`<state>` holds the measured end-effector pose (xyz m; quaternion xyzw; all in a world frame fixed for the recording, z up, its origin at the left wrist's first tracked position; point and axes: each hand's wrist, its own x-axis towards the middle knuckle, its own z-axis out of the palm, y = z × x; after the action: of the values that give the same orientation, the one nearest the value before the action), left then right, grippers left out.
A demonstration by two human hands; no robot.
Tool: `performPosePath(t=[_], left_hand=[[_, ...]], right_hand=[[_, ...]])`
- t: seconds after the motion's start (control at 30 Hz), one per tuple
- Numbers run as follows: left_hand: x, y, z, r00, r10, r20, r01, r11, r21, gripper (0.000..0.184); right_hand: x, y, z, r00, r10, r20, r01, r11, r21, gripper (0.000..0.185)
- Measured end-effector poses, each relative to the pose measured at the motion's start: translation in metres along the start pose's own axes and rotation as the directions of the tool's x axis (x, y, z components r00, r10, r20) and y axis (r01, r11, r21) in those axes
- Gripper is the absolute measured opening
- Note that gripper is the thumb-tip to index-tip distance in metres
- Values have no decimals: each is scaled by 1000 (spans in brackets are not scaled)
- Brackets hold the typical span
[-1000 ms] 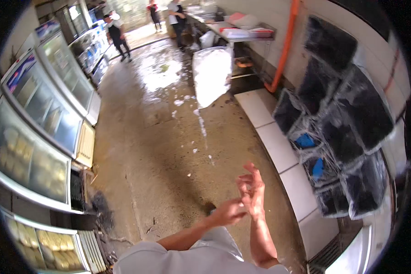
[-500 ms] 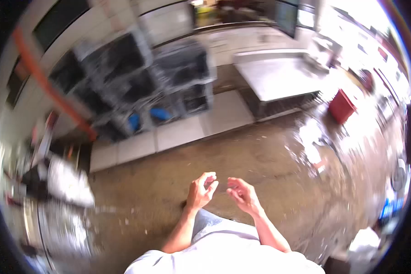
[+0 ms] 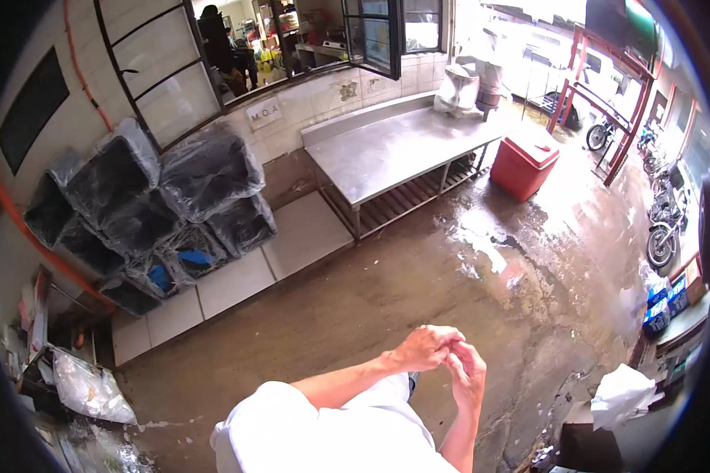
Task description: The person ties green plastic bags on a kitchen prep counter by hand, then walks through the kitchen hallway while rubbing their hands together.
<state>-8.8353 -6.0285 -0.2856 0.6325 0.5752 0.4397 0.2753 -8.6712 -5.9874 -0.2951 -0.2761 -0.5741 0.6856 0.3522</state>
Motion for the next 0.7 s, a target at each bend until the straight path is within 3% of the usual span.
performPosePath(t=[0.07,0.13,0.43,0.57,0.6,0.7], left_hand=[[35,-24,22,1000,-27,5,27,996,-79,26],[74,-33,33,990,-133,53,134,991,-22,19],[196,-37,30,987,-71,-146,72,997,-1,12],[201,-35,25,916,-283,-284,286,958,-34,14],[199,-38,26,901,-270,-341,281,960,-19,14],[172,-52,44,736,-291,-611,386,922,25,12]], right_hand=[[25,2,-33,1000,27,-9,-27,998,-53,28],[50,-7,-60,992,115,-44,-117,992,-51,29],[164,-39,-143,982,189,27,-189,982,4,34],[214,-20,-146,934,245,260,-280,954,107,33],[227,-15,-147,920,253,300,-289,954,83,33],[257,16,-150,766,282,578,-374,927,42,33]])
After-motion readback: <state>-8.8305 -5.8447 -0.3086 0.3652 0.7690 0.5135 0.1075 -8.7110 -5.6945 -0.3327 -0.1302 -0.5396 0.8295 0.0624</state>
